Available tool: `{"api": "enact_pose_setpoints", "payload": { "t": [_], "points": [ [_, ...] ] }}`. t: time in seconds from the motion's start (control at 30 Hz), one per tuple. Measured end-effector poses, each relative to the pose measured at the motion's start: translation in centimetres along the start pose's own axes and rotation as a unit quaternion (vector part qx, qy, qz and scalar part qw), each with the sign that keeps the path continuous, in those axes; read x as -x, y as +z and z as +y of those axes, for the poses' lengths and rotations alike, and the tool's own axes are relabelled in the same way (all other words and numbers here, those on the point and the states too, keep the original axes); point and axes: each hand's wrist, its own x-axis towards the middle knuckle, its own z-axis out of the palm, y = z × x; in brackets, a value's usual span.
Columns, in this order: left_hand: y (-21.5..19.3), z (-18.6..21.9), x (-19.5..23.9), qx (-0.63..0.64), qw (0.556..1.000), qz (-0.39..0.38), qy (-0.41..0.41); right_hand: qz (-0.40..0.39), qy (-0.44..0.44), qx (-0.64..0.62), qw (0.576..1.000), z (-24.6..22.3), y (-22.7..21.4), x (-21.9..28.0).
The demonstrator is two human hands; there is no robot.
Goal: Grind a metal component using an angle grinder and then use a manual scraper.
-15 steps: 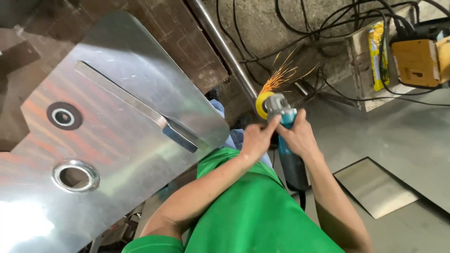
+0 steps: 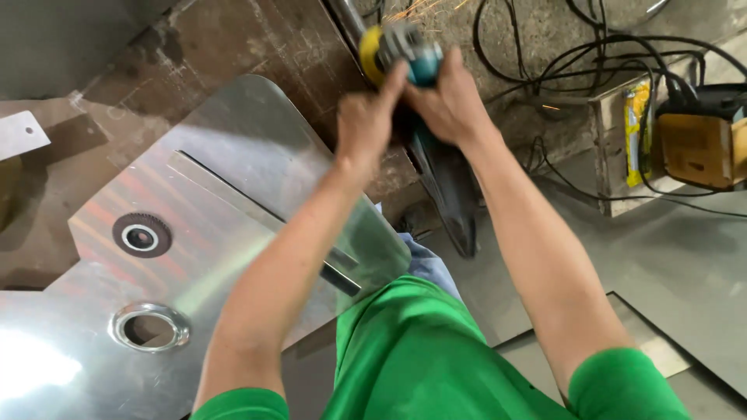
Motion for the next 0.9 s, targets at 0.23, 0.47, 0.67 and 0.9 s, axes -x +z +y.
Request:
{"api": "enact_pose_setpoints", "payload": {
  "t": [0.23, 0.47, 0.67, 0.9],
  "points": [
    [0.9, 0.0, 0.2, 0.023, 1.0, 0.004, 0.005, -0.014, -0.008, -0.024, 1.0, -1.0, -1.1, 0.4],
    [8.2, -7.3, 16.3, -0.068, 0.993, -0.083, -0.05, -0.027, 0.136, -0.025, 0.99, 6.2, -3.8, 19.4],
    [13.7, -13.4, 29.0, 0.155, 0.911, -0.297, -0.242, -0.026, 0.257, 0.025, 0.966, 12.5, -5.6, 36.1],
    [13.5, -16.6, 32.0, 0.192, 0.858, -0.364, -0.307, -0.026, 0.221, 0.078, 0.972, 12.1, -5.3, 39.7]
  ]
}}
